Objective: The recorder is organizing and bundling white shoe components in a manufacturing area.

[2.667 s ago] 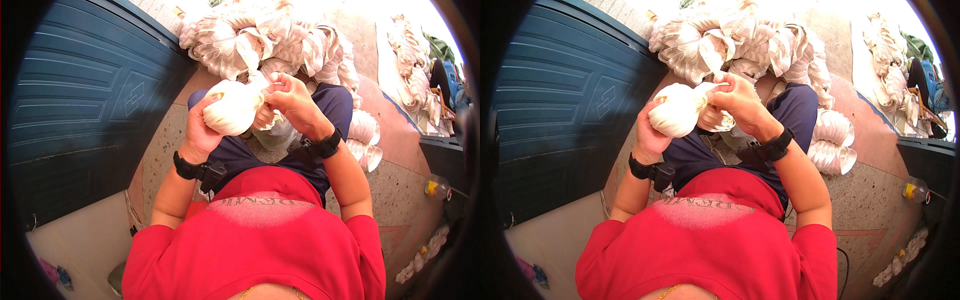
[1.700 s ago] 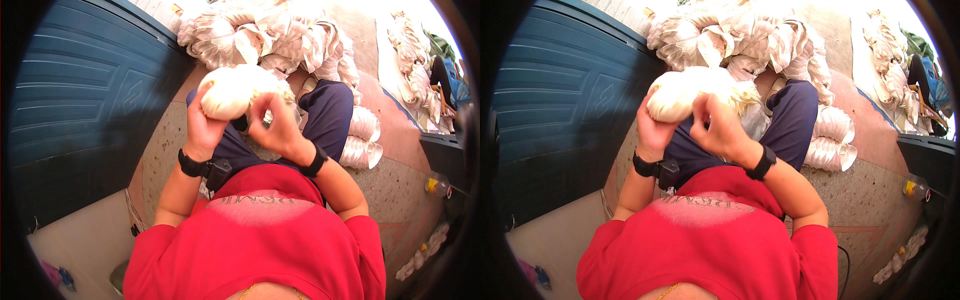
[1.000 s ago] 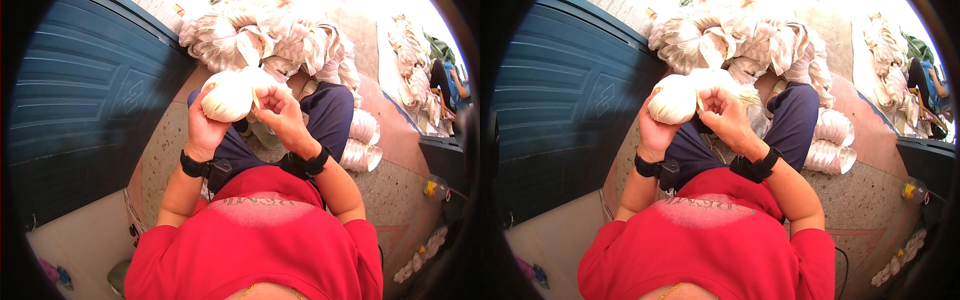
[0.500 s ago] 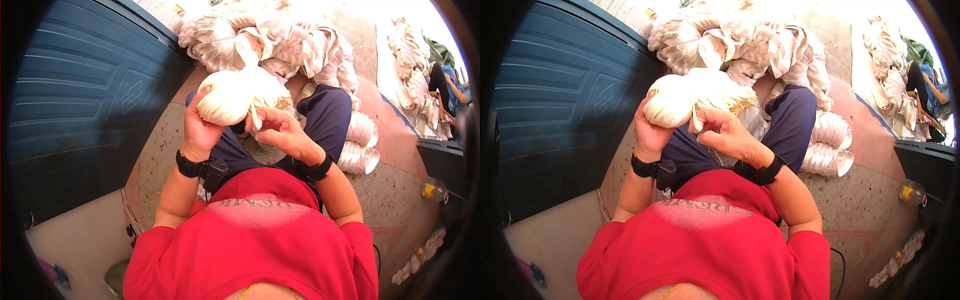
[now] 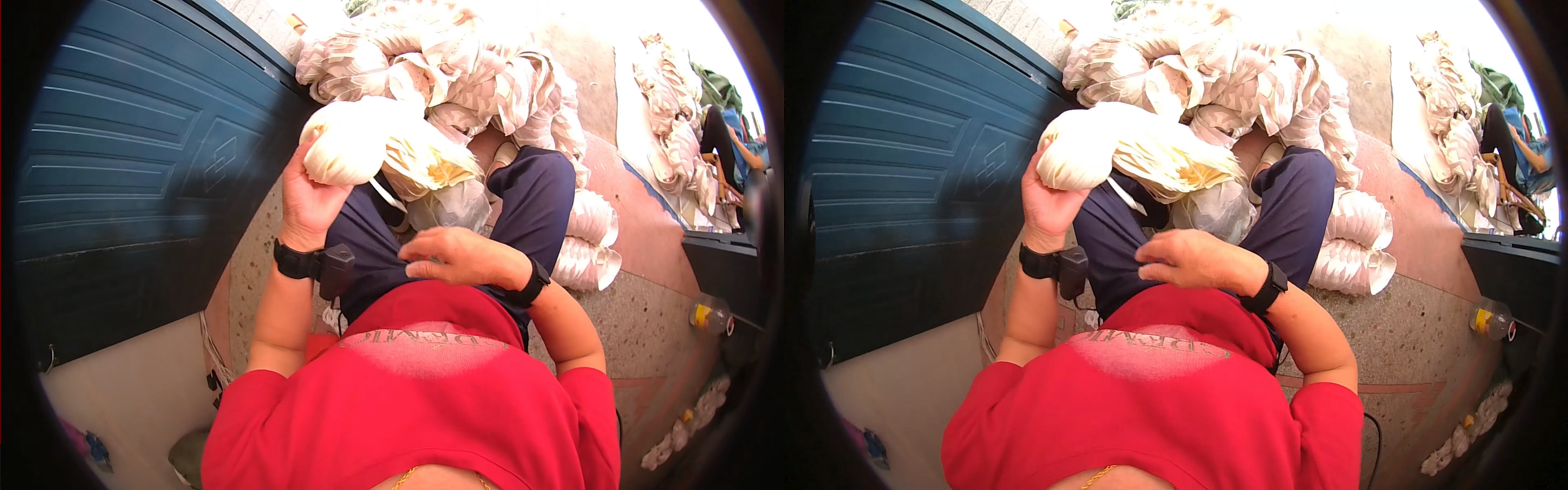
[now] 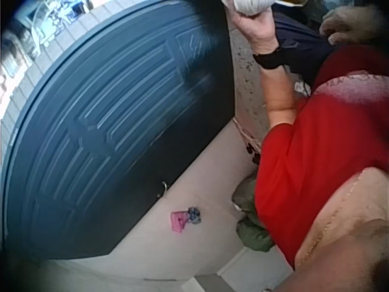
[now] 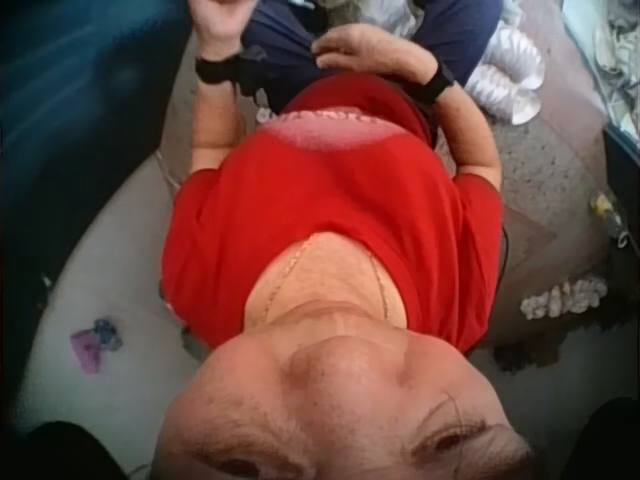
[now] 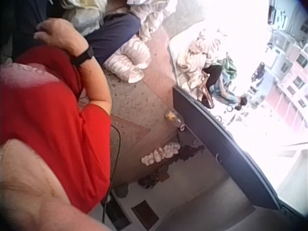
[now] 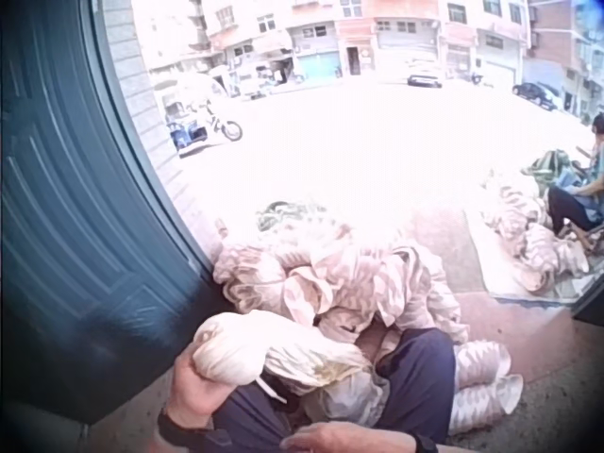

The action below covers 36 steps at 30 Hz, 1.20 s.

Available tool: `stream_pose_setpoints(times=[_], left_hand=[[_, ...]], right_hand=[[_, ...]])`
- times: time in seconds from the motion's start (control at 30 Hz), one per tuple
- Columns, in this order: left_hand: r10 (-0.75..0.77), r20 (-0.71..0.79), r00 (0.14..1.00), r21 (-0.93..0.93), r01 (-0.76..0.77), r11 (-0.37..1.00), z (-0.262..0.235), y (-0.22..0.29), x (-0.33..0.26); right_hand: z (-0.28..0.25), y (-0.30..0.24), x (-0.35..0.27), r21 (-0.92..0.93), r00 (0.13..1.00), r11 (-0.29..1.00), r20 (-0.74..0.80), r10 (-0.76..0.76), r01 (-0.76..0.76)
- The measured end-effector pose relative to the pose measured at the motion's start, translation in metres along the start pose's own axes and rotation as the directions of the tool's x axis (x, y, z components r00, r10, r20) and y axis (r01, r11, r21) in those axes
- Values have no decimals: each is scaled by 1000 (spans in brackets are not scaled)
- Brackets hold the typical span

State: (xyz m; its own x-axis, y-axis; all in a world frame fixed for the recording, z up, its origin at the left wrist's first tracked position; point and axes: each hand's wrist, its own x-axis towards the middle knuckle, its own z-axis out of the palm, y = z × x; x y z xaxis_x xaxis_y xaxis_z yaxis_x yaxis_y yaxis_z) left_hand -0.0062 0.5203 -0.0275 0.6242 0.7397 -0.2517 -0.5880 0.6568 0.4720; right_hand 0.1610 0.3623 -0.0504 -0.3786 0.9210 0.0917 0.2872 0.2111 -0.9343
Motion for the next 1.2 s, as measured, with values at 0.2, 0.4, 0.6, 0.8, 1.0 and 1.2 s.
stream_pose_setpoints(times=[0.2, 0.4, 0.6, 0.8, 1.0, 1.2], left_hand=[[77, 94, 993, 482, -113, 869, 21, 2, -14], [55, 385, 921, 872, -382, 305, 44, 8, -22], [62, 178, 982, 694, -170, 700, 53, 7, -18], [13, 173, 985, 643, -122, 756, 48, 3, -17], [-16, 121, 993, 598, -60, 799, 46, 2, -12], [42, -30, 999, 407, -26, 913, 14, 25, -4]], right_hand=[[-13, 10, -12, -118, 986, 985, -123, 114, -129], [-43, 0, 6, 122, 844, 980, -499, 198, -157], [-49, 2, 10, 277, 742, 957, -623, 246, -84], [-43, -2, 29, 235, 814, 958, -516, 267, -166], [-45, 12, 37, 868, 795, 471, -396, 460, 160], [-85, 2, -27, 799, 774, 224, -599, 207, 558]])
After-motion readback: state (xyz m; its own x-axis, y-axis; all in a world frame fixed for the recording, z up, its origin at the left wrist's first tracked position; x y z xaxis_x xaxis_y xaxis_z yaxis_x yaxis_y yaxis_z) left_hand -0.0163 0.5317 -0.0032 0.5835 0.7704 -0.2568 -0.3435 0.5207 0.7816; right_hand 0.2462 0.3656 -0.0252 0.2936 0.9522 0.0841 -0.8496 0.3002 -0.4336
